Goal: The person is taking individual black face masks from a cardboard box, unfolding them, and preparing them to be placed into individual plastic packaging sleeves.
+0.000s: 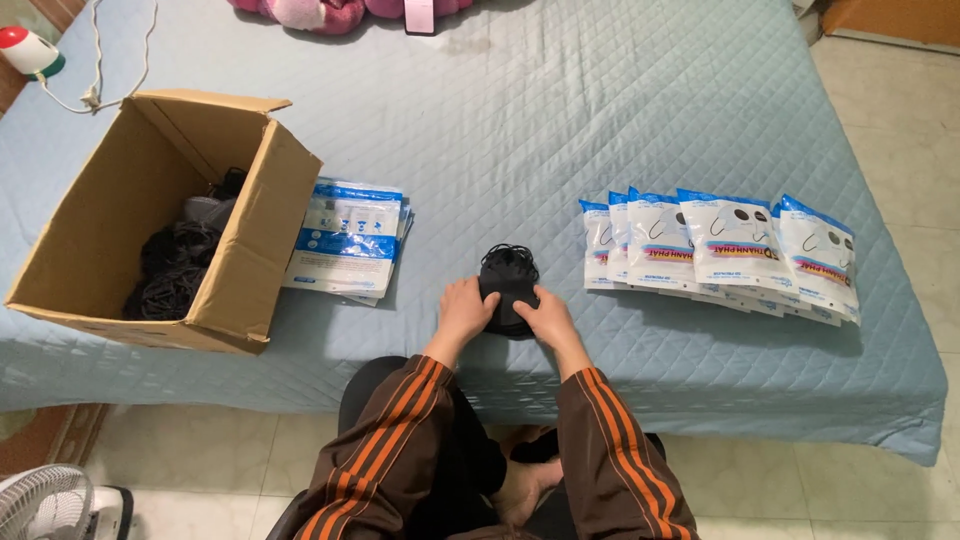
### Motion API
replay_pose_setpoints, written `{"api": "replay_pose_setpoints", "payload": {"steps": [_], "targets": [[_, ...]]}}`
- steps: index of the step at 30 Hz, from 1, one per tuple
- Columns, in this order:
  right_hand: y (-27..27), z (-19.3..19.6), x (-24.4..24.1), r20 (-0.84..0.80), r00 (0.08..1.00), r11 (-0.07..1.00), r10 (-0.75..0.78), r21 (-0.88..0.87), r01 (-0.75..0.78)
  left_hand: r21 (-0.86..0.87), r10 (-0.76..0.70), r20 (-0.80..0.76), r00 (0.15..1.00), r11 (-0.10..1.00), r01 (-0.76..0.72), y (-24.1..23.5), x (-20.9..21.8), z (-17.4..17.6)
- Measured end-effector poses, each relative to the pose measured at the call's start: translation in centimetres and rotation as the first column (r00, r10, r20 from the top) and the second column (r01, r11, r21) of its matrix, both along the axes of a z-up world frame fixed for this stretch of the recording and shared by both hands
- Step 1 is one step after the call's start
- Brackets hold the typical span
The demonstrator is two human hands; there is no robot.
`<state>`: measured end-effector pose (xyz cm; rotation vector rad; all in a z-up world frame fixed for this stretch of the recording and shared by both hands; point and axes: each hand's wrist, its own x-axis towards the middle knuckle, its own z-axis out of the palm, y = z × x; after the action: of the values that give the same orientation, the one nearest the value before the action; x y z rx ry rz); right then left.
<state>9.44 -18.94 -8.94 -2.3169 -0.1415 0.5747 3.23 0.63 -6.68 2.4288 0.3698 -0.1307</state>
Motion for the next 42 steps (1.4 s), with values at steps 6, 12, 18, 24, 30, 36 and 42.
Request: {"api": "replay_pose_setpoints", "payload": {"steps": [6,12,18,24,30,36,42], "targets": [[0.6,5.0,-3.1,-0.074,0.997,0.986,-0.01,0.166,0.022,-0.382,-0.001,-0.029,1.0,0.924,-0.01,1.2,-1.1,1.0],[0.0,5.2,-3.7,0.026,0.998,0.938,-0.054,0.344,0.041,-0.48,-0.028,0.135,0.99,0.873,0.09,0.1,-3.9,10.4],[0.3,6.5,-5.3,0.27,0.963,0.905,0.015,0.405,-0.128,-0.377,-0.122,0.284,0.951,0.898,0.228,-0.5,-4.0,10.3],[-0.2,4.8,-4.1,0.001,1.0,0.82,-0.007,0.572,0.005,-0.466,0.131,0.076,0.988,0.881,-0.081,-0.1,-3.9,10.2],[-1.2,6.1,-2.6,-0.062,0.975,0.862,-0.214,0.458,0.218,-0.489,0.288,0.457,0.842,0.872,-0.033,0.3,-3.2,7.5],[-1.1,10.2,-3.6,0.057,0.994,0.944,0.089,0.313,-0.102,-0.502,-0.105,0.527,0.844,0.762,0.408,0.0,-4.4,9.6],[1.1,16.4,-3.8,0.09,0.975,0.899,0.203,0.379,-0.222,-0.867,-0.17,0.144,0.975,0.453,0.207,1.5,-4.5,8.8]]}}
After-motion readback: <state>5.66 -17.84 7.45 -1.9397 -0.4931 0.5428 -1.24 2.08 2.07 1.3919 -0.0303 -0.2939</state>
